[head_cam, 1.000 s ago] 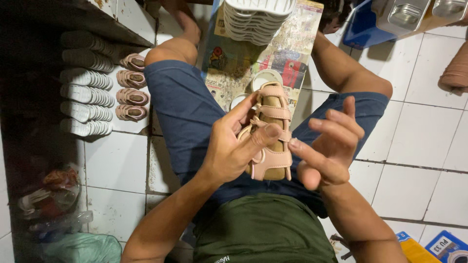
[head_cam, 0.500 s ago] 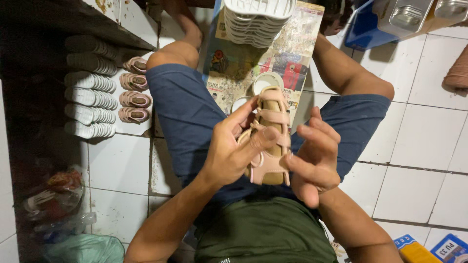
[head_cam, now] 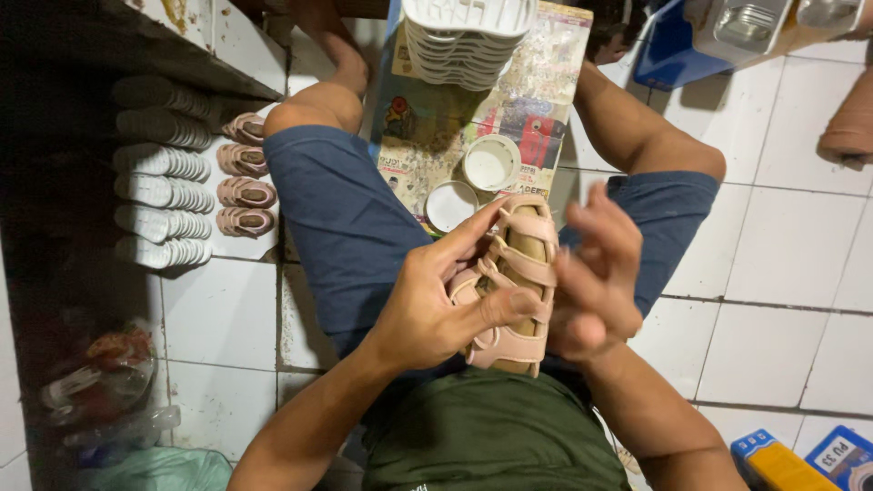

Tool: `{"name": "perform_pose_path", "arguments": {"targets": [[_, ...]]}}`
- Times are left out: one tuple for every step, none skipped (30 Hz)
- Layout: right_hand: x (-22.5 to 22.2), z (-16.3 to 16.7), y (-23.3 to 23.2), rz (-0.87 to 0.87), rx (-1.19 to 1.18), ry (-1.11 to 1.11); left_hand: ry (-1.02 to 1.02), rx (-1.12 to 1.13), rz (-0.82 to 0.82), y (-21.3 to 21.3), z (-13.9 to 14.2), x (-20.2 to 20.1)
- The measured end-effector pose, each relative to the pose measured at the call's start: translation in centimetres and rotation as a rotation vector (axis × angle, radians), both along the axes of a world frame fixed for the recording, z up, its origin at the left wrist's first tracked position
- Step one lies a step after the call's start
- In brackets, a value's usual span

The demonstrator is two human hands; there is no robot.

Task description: The person sits on the floor and applies a white substance to the straps and soles of several pink sandals using a small brush. They pick up each sandal from a nearby shelf, apply the substance, and place it back on the shelf.

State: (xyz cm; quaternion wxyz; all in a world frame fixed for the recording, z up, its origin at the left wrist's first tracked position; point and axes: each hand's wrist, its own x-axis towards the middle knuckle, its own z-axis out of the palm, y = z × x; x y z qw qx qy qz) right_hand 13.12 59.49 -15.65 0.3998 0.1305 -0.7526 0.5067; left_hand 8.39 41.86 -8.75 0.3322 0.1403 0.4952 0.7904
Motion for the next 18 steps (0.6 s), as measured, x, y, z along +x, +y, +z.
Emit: {"name": "perform_pose_path", "arguments": {"targets": [[0.1, -0.1, 0.1, 0.017, -0.036, 0.012, -0.022, -0.003, -0.014, 0.0, 0.0, 0.0], [0.3, -0.2, 0.3, 0.04, -0.076, 0.026, -0.042, -0.01, -0.021, 0.0, 0.1, 0.0], [0.5, -0.3, 0.4, 0.067, -0.119, 0.037, -0.065, -0.019, -0.025, 0.0, 0.2, 0.0], [0.6, -0.3, 0.5, 0.074, -0.098, 0.047, 0.004, -0.054, -0.022, -0.1, 0.2, 0.0], [0.7, -0.2, 0.6, 0.081, -0.075, 0.061, 0.077, -0.087, -0.019, -0.2, 0.3, -0.1], [0.8, -0.2, 0.6, 0.089, -0.055, 0.072, 0.147, -0.122, -0.016, -0.3, 0.4, -0.1], [0.8, -0.1, 0.6, 0.071, -0.067, 0.009, 0.135, -0.128, -0.025, -0.5, 0.6, -0.2], [0.8, 0.1, 0.5, 0.052, -0.078, -0.051, 0.125, -0.132, -0.034, -0.6, 0.7, -0.2], [0.8, 0.2, 0.4, 0.035, -0.091, -0.112, 0.114, -0.138, -0.041, -0.6, 0.8, -0.3], [0.8, 0.4, 0.3, 0.038, -0.097, -0.03, 0.143, -0.139, -0.041, -0.7, 0.9, -0.3], [0.8, 0.5, 0.2, 0.04, -0.101, 0.06, 0.18, -0.138, -0.04, -0.8, 1.0, -0.3], [0.8, 0.6, 0.2, 0.045, -0.106, 0.152, 0.219, -0.136, -0.037, -0.7, 1.1, -0.4], [0.8, 0.8, 0.2, 0.087, -0.121, 0.068, 0.271, -0.164, -0.035, -0.7, 1.2, -0.4], [0.9, 0.8, 0.2, 0.121, -0.135, -0.024, 0.316, -0.188, -0.04, -0.7, 1.3, -0.4], [0.9, 0.8, 0.3, 0.154, -0.149, -0.111, 0.368, -0.209, -0.044, -0.6, 1.3, -0.4], [1.0, 0.8, 0.4, 0.162, -0.165, -0.074, 0.373, -0.198, -0.044, -0.5, 1.3, -0.4], [1.0, 0.7, 0.5, 0.172, -0.182, -0.041, 0.374, -0.189, -0.042, -0.5, 1.3, -0.5], [1.1, 0.6, 0.6, 0.182, -0.201, -0.011, 0.372, -0.181, -0.041, -0.5, 1.4, -0.4]]}}
